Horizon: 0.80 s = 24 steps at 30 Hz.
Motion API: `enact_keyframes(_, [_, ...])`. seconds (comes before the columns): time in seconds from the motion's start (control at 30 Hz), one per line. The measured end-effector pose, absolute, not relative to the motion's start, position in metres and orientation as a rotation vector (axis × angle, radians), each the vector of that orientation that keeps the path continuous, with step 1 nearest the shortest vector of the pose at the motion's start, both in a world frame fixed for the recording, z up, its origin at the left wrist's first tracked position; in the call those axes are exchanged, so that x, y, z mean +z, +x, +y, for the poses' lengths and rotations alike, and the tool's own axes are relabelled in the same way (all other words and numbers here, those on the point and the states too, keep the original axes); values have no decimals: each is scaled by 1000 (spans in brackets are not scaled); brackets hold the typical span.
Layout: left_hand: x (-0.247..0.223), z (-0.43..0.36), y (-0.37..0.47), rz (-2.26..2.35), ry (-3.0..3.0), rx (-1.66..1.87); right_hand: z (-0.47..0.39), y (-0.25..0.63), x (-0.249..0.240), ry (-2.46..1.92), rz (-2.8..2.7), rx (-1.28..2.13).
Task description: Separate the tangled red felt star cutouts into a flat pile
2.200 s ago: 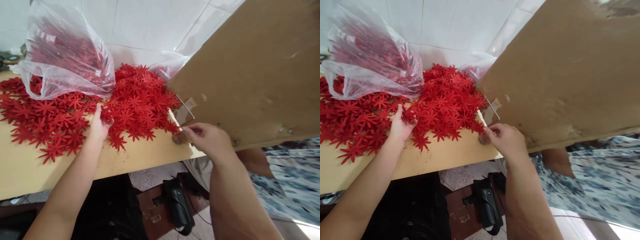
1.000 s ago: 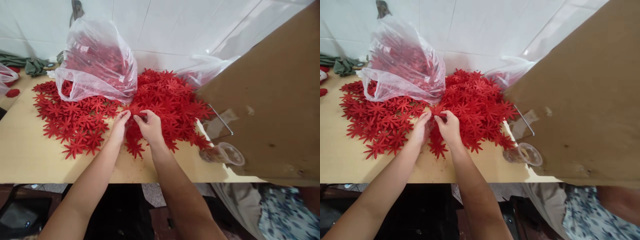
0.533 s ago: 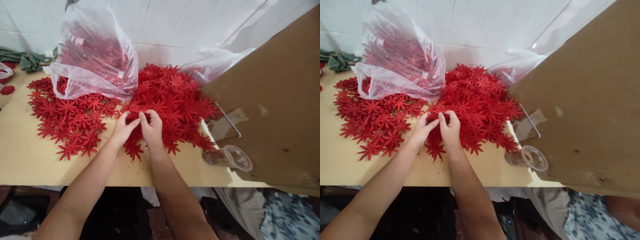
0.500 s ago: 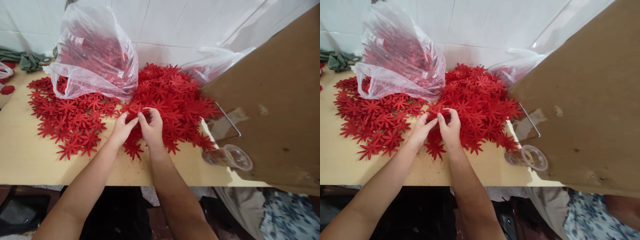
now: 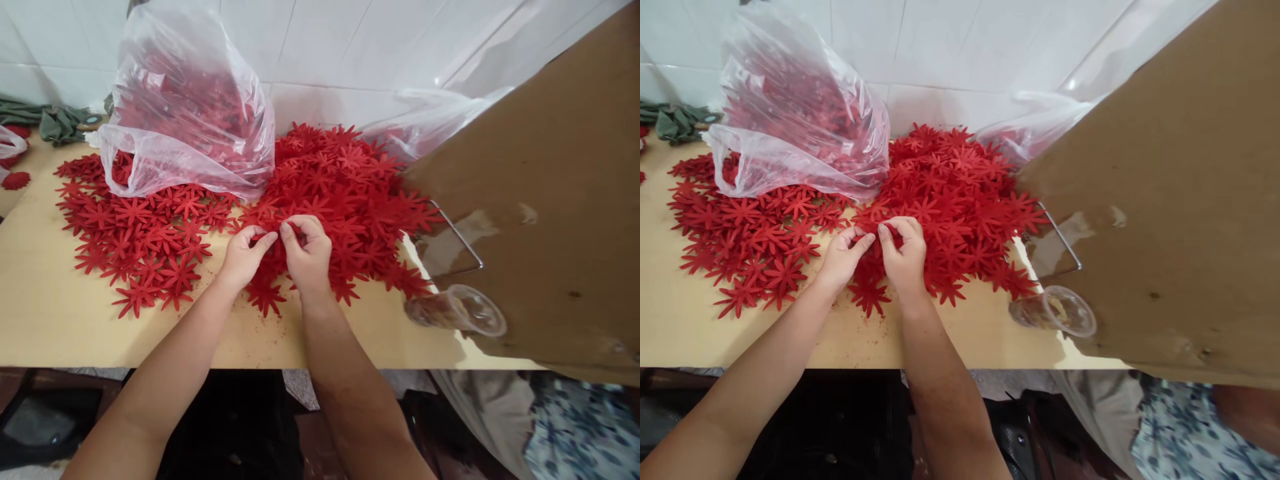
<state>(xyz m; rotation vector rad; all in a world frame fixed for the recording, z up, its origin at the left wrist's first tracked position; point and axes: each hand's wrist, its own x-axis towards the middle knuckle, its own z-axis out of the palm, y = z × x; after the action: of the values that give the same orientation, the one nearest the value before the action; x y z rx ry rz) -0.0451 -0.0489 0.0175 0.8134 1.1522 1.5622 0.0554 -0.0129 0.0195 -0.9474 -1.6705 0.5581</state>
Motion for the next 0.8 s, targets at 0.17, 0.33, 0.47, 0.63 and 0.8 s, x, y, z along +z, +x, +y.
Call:
enact_keyframes(0.17, [19, -51, -42, 1196, 869, 1538, -10, 57, 18, -1003, -1538, 587])
enact_keyframes(0.33, [18, -49, -43, 1178, 824, 1606, -10, 60, 18, -911, -1631, 872])
enact_keyframes(0.47, [15, -49, -46, 1169, 821, 1611, -10, 66, 22, -796, -1735, 915])
enact_keyframes(0.63, [16, -49, -45, 1201, 845, 1568, -9, 66, 22, -838, -1659, 916])
enact_keyframes(0.8, [16, -50, -41, 1253, 905, 1548, -8, 65, 20, -962, -1585, 882])
